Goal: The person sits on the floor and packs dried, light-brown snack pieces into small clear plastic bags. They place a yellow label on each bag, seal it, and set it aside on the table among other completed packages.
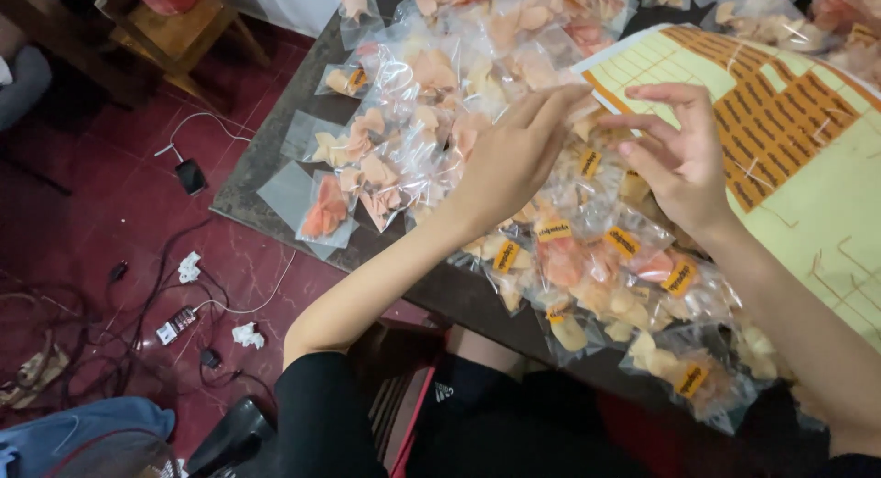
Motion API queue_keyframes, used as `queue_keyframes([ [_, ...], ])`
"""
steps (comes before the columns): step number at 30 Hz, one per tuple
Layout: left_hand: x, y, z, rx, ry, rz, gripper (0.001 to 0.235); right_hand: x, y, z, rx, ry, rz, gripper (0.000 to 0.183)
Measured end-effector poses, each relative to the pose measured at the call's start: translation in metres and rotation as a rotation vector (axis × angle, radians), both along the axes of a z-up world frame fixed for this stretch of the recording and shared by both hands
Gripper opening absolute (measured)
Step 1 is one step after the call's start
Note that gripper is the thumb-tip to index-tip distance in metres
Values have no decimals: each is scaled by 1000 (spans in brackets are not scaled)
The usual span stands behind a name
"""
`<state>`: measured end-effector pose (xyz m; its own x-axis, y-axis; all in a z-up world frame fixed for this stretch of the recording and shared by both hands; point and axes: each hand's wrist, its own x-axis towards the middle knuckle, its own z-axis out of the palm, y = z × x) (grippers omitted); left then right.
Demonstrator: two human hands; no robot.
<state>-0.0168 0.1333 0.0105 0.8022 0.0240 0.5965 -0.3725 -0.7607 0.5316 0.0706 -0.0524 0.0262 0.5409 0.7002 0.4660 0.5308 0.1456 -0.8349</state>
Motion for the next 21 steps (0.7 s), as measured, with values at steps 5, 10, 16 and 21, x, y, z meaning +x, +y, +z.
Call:
queue_keyframes([
  [5, -33, -14, 21, -269, -64, -117, 27, -28, -16, 13, 73, -31, -29, 50],
  [10, -59, -40, 34, -627, -144, -314, 31, -58, -41, 20, 70, -89, -184, 61],
  [16, -65, -87, 4, -870, -44, -365, 55, -74, -76, -9, 388, 684, -157, 107],
  [21, -63, -105, -4, -849, 132, -466, 67, -70, -106, -20, 327, 185, -201, 88],
])
